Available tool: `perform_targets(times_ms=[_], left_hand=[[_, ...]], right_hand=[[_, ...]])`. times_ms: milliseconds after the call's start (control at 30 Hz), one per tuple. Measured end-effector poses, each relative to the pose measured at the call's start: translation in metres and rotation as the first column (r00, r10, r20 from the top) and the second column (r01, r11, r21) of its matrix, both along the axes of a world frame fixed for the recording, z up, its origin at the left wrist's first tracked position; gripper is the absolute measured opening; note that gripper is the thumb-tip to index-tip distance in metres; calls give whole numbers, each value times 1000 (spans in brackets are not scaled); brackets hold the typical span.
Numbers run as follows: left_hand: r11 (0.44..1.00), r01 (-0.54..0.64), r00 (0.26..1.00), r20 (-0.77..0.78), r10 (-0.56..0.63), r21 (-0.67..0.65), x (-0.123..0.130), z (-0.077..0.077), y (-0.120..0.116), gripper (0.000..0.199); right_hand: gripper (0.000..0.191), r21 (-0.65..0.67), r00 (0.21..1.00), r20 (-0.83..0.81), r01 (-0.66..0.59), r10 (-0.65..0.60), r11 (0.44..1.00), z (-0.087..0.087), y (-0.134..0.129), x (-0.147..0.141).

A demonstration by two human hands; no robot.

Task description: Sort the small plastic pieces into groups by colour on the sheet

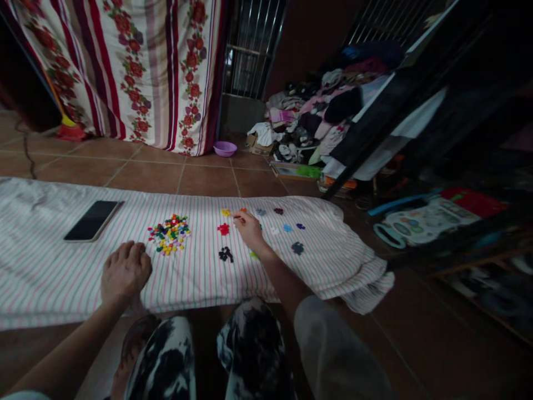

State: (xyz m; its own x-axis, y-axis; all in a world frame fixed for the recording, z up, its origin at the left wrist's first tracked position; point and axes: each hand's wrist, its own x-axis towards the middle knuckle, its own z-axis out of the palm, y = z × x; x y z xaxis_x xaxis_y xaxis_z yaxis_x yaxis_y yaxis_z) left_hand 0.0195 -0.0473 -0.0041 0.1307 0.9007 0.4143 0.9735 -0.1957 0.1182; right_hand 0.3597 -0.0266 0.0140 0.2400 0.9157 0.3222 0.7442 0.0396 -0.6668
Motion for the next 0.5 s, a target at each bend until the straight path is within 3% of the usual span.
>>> perform_targets(times_ms=[133,267,400,500], left_hand=[[999,11,1000,11,-10,-31,0,3,-1,33],[998,3,1000,13,-2,-65,0,3,-1,33],[999,-7,1000,5,8,-34,-3,-3,3,32],[1000,2,1000,-2,-2,-20,-3,-5,3,32]], right_hand=[[30,19,983,28,179,-179,984,4,-49,53],[32,-8,918,83,391,-389,920,4,-98,101],[32,-66,869,98,493,-486,868,-2,-129,134],[33,-61,872,47,489,-487,870,-11,-139,148]])
